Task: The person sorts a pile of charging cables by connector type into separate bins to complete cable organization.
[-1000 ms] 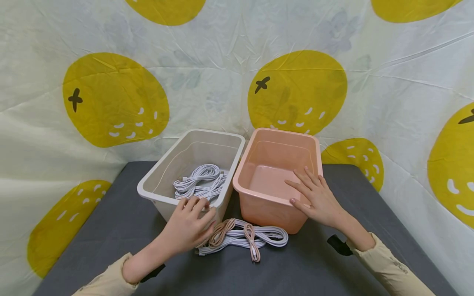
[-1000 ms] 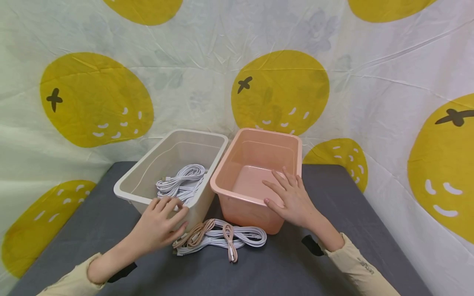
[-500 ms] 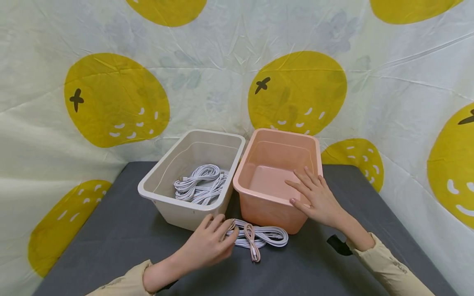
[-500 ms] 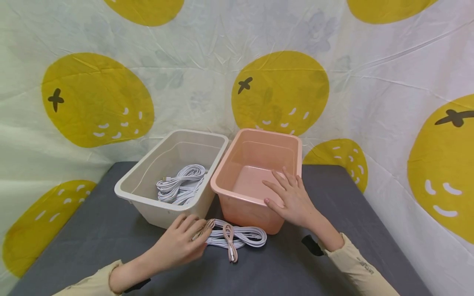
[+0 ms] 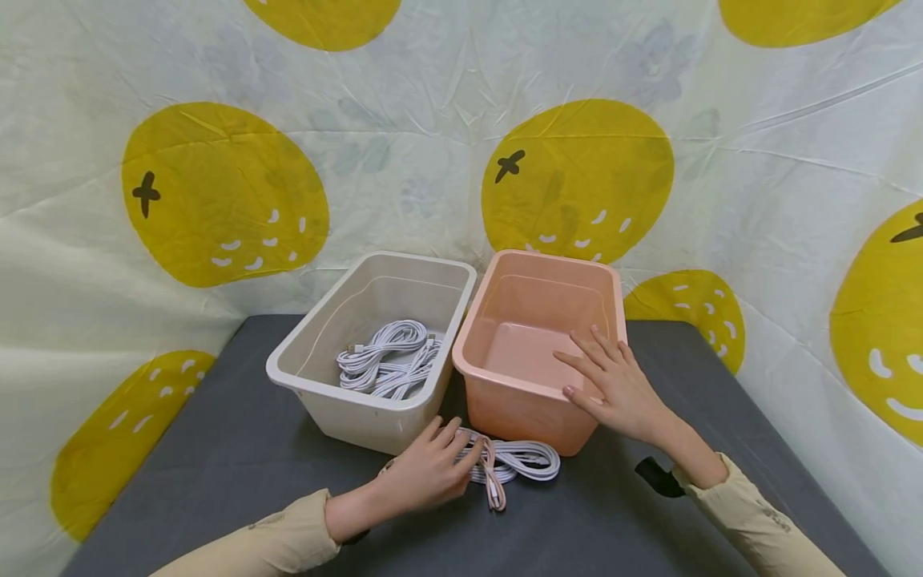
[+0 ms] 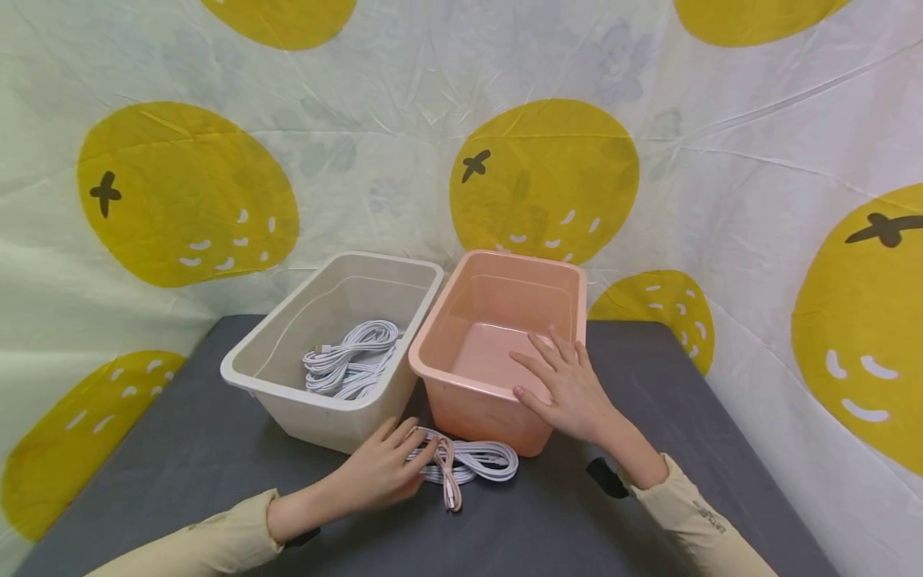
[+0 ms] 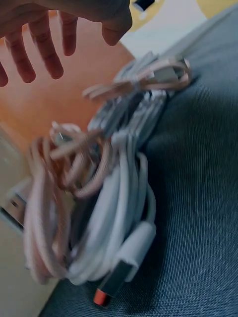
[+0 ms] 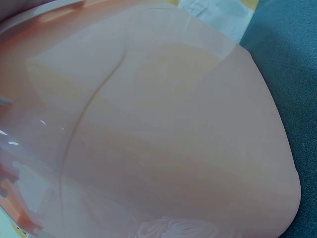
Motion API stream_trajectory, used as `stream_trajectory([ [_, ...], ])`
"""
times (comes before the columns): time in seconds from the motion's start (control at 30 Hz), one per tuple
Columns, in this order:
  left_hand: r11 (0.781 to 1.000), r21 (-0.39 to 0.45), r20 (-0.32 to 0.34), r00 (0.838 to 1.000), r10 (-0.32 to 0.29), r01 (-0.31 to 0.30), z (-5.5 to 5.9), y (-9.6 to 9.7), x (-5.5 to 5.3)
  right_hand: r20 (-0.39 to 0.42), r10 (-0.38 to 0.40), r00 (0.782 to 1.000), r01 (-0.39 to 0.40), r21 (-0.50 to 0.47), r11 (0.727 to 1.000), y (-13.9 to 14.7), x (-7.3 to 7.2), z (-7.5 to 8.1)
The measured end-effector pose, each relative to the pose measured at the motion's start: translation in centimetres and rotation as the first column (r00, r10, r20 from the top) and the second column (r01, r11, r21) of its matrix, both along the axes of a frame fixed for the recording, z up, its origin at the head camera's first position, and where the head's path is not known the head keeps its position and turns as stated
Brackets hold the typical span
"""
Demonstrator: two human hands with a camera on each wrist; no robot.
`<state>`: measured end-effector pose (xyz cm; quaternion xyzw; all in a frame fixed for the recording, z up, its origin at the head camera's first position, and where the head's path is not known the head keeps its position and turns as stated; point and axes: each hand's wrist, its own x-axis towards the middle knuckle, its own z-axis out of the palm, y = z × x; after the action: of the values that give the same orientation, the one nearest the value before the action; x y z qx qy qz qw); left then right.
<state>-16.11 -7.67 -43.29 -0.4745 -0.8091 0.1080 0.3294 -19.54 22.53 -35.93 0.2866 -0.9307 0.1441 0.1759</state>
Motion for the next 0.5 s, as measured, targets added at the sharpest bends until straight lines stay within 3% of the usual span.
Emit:
stream_trajectory([
  [0.3, 0.989, -0.114, 0.018, 0.995, 0.101, -0.099, -1.7, 0.7, -1.4, -0.001, 0.001, 1.0, -0.001, -0.002, 1.0, 0.0, 0.1, 0.1],
  [0.5, 0.985, -0.116, -0.011, 0.992, 0.129, -0.129, -2.2, 1.0, -2.1, 0.009, -0.005, 1.0, 0.005, -0.002, 1.0, 0.0, 0.1, 0.1],
])
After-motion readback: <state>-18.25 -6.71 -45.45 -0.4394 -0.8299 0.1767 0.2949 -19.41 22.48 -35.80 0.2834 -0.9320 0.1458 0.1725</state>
